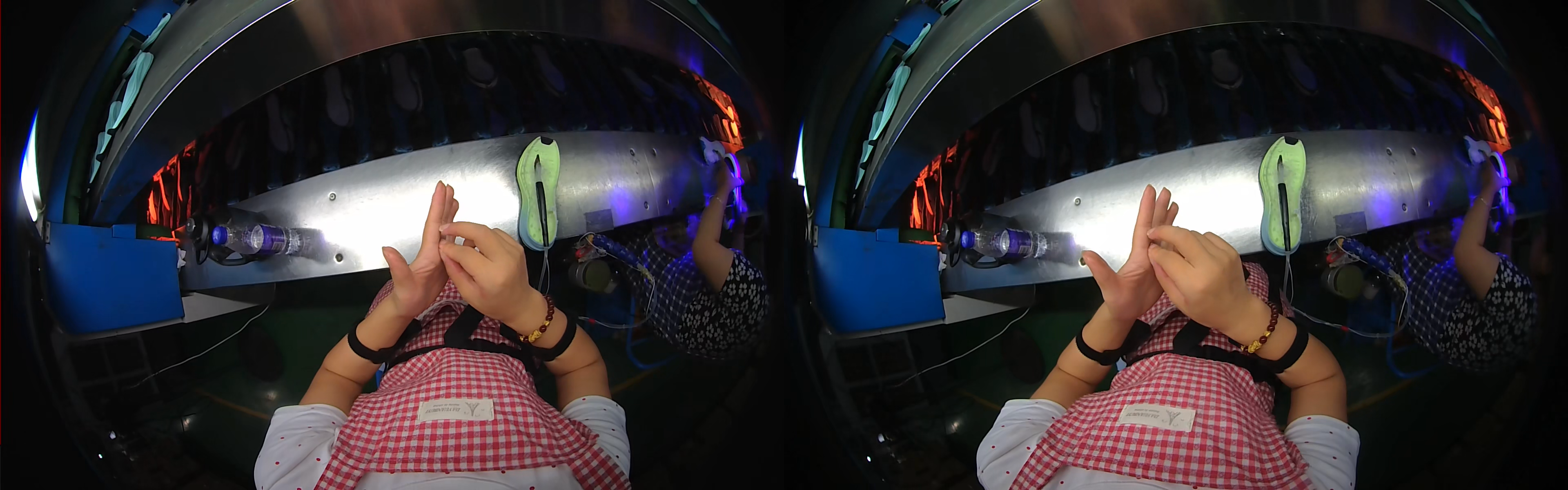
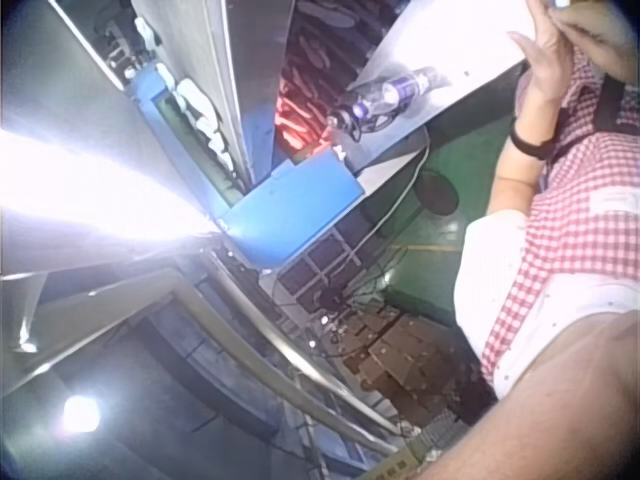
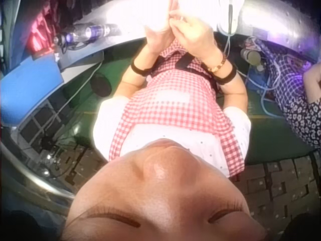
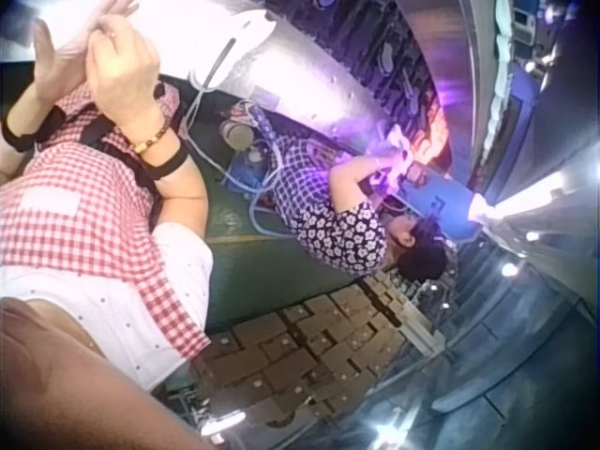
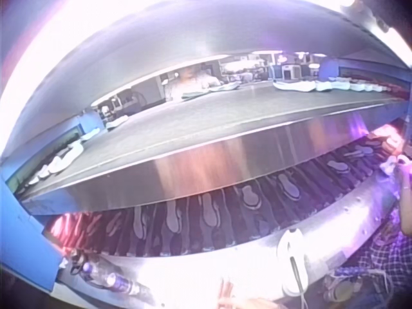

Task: Applying adhesive or primer to shoe insoles using a brush and retrieving components from a conveyor belt.

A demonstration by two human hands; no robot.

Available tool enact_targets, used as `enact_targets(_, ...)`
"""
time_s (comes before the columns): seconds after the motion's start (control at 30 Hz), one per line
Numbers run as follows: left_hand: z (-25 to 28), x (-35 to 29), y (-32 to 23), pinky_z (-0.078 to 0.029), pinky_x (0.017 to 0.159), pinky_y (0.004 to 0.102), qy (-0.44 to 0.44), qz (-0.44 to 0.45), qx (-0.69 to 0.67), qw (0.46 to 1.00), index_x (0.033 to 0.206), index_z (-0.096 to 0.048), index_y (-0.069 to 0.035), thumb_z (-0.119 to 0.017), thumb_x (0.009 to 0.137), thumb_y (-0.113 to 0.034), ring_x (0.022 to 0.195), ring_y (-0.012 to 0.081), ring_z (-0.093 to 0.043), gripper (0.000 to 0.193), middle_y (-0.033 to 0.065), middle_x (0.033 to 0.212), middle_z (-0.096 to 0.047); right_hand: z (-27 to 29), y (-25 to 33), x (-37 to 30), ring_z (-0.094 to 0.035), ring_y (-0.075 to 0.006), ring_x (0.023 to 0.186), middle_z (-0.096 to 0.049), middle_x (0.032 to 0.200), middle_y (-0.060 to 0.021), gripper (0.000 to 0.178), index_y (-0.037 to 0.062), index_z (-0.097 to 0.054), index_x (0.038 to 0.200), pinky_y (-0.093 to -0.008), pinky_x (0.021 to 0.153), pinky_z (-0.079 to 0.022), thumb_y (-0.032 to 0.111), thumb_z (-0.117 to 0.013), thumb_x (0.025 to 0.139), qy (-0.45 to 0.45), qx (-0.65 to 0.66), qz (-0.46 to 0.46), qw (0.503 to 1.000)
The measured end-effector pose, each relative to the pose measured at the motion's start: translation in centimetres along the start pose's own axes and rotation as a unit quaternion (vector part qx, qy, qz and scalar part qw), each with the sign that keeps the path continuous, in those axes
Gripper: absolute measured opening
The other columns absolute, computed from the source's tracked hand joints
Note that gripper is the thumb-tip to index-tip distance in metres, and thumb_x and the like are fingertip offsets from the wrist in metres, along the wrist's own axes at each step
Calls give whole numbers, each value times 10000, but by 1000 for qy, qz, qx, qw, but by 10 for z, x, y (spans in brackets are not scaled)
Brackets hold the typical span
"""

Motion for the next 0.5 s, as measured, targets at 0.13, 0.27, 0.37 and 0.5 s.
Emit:
enact_targets(0.13,0,2,0,-12,1049,422,-2,3,-12,1000,1361,73,-104,-11,554,-863,1311,291,22,1111,157,1416,58,-1,-3,-1,-538,-169,557,-602,908,-86,121,9,-590,740,-260,510,-431,5,-643,631,-5,10,-5,1000)
enact_targets(0.27,1,1,1,-11,1049,423,5,2,-8,1000,1361,72,-102,-8,560,-859,1310,296,19,1105,159,1415,54,-1,-2,-2,-543,-169,566,-600,905,-82,135,11,-590,749,-260,501,-424,17,-645,626,-5,-7,4,1000)
enact_targets(0.37,0,1,2,-12,1048,426,9,5,-7,1000,1361,69,-100,-5,566,-855,1308,303,17,1099,160,1415,51,-2,2,-2,-548,-171,574,-598,893,-78,147,17,-591,759,-263,494,-419,23,-641,621,15,-31,14,999)
enact_targets(0.5,1,0,5,-17,1046,434,10,17,-11,1000,1362,61,-98,-1,584,-844,1307,309,9,1080,163,1415,42,-5,2,-5,-552,-172,577,-594,882,-72,155,23,-589,760,-266,486,-415,35,-643,615,24,-55,34,998)
Point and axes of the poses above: each hand's wrist, its own x-axis towards the middle knuckle, its own z-axis out of the back of the hand, y = z × x, the point moved 6 cm from there along x, towards the middle knuckle
